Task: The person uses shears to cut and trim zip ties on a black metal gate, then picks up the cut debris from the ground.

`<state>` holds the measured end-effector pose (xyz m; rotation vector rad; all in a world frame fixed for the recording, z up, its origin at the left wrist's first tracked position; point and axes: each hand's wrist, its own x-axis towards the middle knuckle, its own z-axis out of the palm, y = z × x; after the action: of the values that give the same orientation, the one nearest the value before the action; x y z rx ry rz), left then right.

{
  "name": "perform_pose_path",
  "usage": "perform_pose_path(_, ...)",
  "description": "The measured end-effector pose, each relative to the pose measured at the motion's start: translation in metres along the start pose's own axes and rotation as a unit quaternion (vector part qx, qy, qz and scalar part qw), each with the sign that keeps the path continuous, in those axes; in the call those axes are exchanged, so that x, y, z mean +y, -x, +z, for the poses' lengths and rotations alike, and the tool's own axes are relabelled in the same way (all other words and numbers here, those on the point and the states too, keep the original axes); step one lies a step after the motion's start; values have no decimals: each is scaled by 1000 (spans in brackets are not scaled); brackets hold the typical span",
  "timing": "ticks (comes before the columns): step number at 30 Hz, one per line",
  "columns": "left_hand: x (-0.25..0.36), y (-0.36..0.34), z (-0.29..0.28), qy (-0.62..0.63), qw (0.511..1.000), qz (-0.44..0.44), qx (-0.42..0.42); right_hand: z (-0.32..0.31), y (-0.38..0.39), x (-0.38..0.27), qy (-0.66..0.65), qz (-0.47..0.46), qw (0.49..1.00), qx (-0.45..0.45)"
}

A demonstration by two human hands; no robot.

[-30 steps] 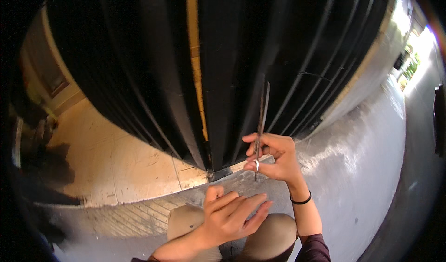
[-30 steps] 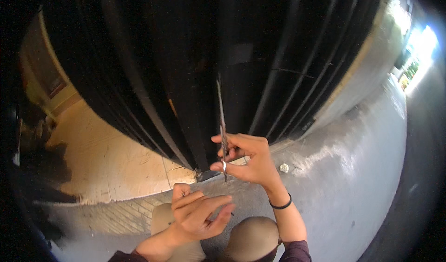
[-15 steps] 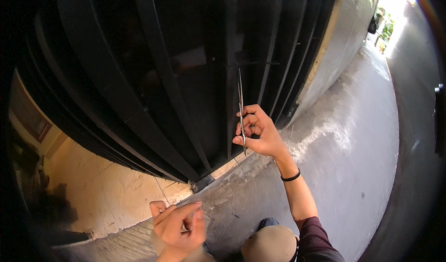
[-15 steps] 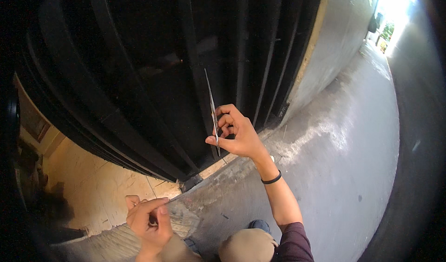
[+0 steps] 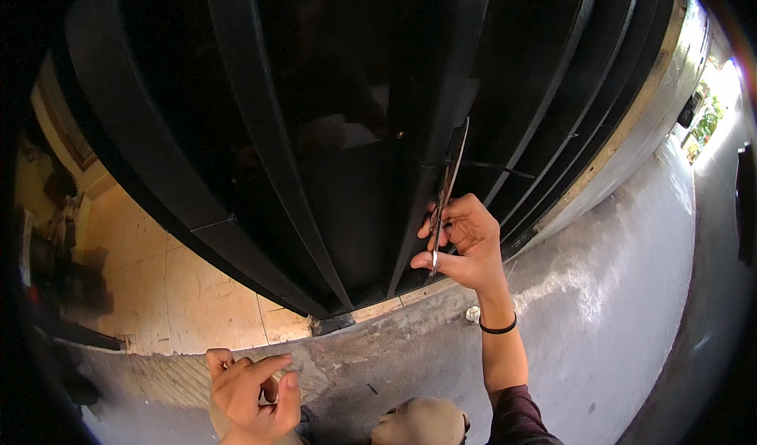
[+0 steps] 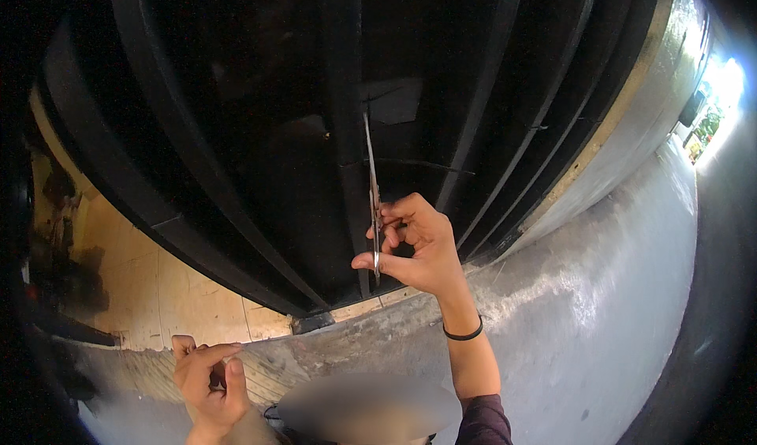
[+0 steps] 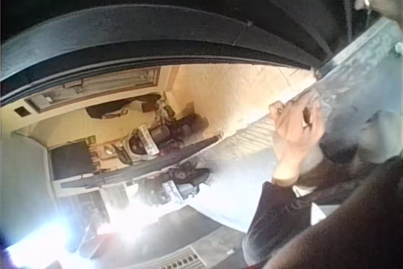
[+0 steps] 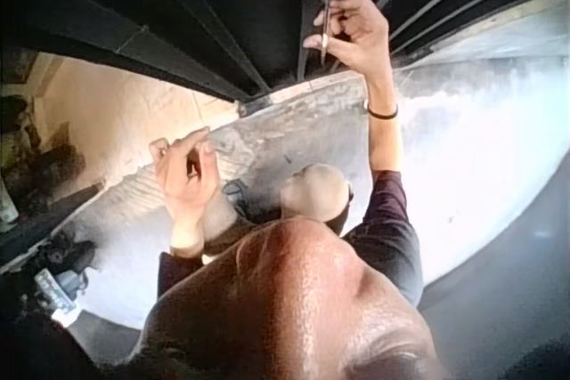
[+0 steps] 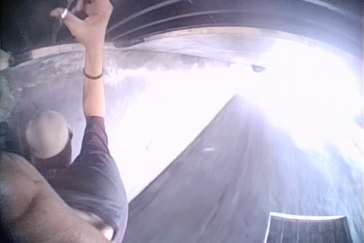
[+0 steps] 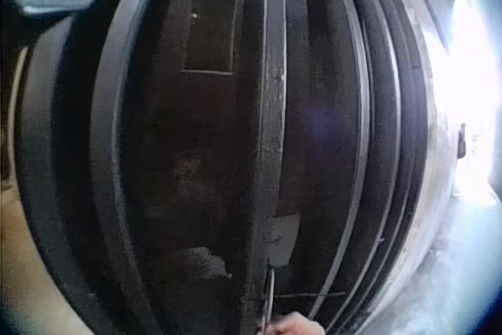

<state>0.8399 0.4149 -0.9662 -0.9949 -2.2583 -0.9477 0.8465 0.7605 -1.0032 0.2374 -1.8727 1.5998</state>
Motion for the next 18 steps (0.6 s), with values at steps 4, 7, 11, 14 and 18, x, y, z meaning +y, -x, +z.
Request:
perform_pose_path(4,3,-4,4,19,999,-21,-23,0,-2,-5,-59,26,998,-5)
perform_pose_path(7,1,-3,10,33,999,-19,-19,-1,-2,-4,-70,19,997,-16)
perform_pose_path(11,-5,-1,7,39,999,-19,-28,3,-5,-9,-77,16,997,-4)
perform_pose_path(14,-8,1,4,38,999,-14,-19,4,-6,-10,-58,6,998,2)
perform_pose_path(18,-10,3,-2,34,999,-15,-1,4,-4,-11,-40,4,999,3)
